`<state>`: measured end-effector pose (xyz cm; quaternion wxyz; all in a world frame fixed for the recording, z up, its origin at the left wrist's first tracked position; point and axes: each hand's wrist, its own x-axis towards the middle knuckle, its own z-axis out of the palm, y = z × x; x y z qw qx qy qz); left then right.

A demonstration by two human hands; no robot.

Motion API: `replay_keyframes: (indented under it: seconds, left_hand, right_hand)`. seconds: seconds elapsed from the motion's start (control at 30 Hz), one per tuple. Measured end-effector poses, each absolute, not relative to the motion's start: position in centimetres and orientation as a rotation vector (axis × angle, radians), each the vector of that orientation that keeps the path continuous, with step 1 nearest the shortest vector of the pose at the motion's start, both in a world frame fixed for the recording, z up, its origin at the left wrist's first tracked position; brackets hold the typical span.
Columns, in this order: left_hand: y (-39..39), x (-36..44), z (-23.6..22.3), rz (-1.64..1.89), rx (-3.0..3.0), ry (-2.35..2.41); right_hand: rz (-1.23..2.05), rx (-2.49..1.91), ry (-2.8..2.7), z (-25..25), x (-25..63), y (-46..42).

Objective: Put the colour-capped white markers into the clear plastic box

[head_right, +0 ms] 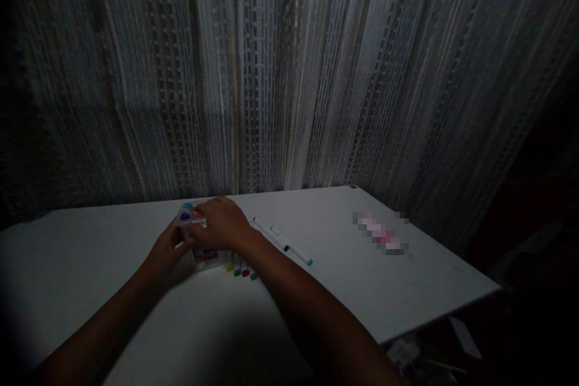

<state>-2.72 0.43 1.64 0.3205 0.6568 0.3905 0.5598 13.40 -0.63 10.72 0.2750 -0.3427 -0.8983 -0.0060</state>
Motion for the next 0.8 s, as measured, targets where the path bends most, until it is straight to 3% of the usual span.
replay_keyframes:
  seconds: [0.53, 0.67, 0.8]
  left_hand:
    - [0.4, -2.6, 1.8, 1.509, 1.720, 0.998]
    - [0.3, -2.4, 1.9, 1.496, 1.709, 1.005]
    - [0.2, -2.2, 2.0, 1.455, 1.685, 1.043]
  right_hand:
    - [0.065, -1.120, -2.532, 11.4, 12.4, -0.2]
    - [0.100, -0.907, -2.294, 11.0, 13.3, -0.7]
    - [0.096, -1.088, -1.952, 9.1, 15.6, 0.3]
